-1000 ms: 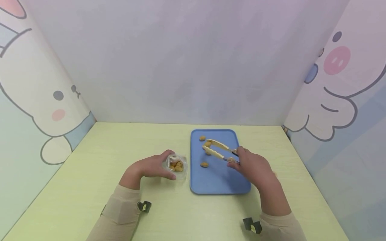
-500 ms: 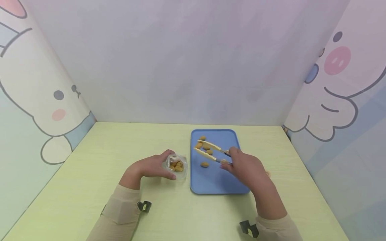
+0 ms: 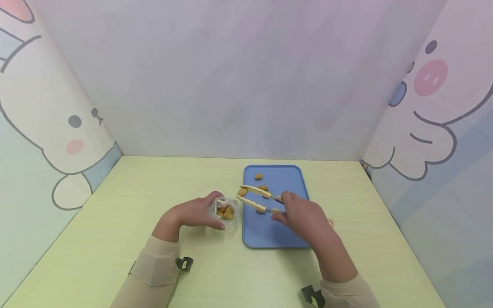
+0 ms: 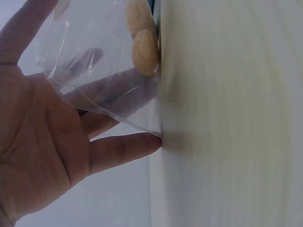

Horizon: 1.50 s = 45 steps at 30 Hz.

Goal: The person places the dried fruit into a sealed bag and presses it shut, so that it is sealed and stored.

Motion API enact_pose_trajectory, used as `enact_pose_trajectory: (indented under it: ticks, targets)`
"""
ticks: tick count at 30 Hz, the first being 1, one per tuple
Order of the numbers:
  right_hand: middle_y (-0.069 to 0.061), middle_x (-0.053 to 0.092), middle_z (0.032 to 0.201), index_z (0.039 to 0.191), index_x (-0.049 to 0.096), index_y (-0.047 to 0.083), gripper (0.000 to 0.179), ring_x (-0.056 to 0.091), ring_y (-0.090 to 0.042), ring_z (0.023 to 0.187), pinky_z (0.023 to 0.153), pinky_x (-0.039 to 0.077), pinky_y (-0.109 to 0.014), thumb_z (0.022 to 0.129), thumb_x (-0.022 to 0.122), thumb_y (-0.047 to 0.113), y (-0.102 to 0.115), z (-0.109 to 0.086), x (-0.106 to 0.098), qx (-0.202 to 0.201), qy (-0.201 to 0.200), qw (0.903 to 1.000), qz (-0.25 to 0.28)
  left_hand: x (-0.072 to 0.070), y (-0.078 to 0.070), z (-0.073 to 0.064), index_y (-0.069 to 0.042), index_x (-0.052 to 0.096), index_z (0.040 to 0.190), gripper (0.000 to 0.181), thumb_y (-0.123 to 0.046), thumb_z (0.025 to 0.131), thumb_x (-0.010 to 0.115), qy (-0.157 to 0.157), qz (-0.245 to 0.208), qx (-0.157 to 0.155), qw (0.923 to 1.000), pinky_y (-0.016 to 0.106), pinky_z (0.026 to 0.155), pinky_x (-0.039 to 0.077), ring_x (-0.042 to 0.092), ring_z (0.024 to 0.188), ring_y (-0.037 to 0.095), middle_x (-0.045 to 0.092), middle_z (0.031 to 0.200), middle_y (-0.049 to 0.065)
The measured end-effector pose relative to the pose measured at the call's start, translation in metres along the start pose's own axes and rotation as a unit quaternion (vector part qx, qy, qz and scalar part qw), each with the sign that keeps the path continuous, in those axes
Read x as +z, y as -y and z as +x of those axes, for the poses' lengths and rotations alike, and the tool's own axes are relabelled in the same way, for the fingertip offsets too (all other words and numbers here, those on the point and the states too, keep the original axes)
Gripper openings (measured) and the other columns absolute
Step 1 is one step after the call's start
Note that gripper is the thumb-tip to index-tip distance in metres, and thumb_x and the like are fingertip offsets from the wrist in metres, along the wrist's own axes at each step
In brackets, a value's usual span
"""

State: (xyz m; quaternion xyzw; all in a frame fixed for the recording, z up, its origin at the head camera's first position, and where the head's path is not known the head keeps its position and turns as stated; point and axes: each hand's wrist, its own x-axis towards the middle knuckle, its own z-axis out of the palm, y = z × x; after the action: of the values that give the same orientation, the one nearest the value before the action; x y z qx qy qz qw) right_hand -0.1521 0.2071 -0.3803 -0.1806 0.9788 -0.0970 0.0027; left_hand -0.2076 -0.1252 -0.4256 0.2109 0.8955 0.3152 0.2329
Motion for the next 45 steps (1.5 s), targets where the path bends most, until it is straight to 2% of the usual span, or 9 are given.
enact_pose_trajectory:
  ticks: [13,18,26,37,45]
  targets:
    - [0.007,0.042,0.072,0.096,0.046,0.015,0.043,0.040,-0.009,0.053,0.047,0.033,-0.027,0.086,0.070,0.049,0.020,0.002,0.006,-0.022,0.013,0.9996,-0.013,0.000,0.000,0.000,-0.025,0.038,0.138,0.087,-0.058,0.070,0.080,0.004,-0.007,0.005,1.0000,0.040,0.084,0.043,0.055,0.093,0.017,0.060,0.100,-0.004]
    - [0.008,0.041,0.071,0.096,0.048,0.015,0.044,0.039,-0.009,0.053,0.047,0.032,-0.027,0.084,0.071,0.050,0.024,0.004,0.013,-0.035,0.007,0.9990,-0.027,0.000,0.000,0.002,-0.023,0.040,0.134,0.083,-0.056,0.070,0.081,0.005,-0.017,0.013,0.9998,0.038,0.080,0.043,0.054,0.088,0.018,0.059,0.097,-0.003]
    - [0.007,0.042,0.071,0.095,0.047,0.015,0.043,0.040,-0.011,0.055,0.048,0.032,-0.028,0.085,0.072,0.048,0.033,0.007,0.018,-0.035,0.025,0.9988,-0.026,0.000,-0.001,0.002,-0.029,0.041,0.129,0.077,-0.054,0.069,0.082,0.003,-0.018,0.011,0.9998,0.037,0.078,0.043,0.054,0.086,0.017,0.059,0.098,-0.003]
    - [0.008,0.041,0.069,0.095,0.047,0.015,0.047,0.038,-0.009,0.053,0.045,0.031,-0.026,0.083,0.070,0.054,0.037,0.007,0.027,-0.049,0.012,0.9968,-0.062,0.001,0.000,0.002,-0.030,0.040,0.129,0.078,-0.053,0.068,0.083,0.007,-0.025,0.009,0.9996,0.037,0.077,0.043,0.055,0.086,0.017,0.060,0.098,-0.003]
    - [0.009,0.046,0.074,0.102,0.051,0.015,0.049,0.042,-0.008,0.056,0.048,0.035,-0.027,0.081,0.073,0.054,0.032,0.006,0.017,-0.044,0.014,0.9985,-0.029,0.001,0.003,0.004,-0.026,0.041,0.131,0.081,-0.053,0.068,0.083,0.008,-0.022,0.012,0.9997,0.037,0.078,0.044,0.055,0.087,0.017,0.061,0.100,-0.005]
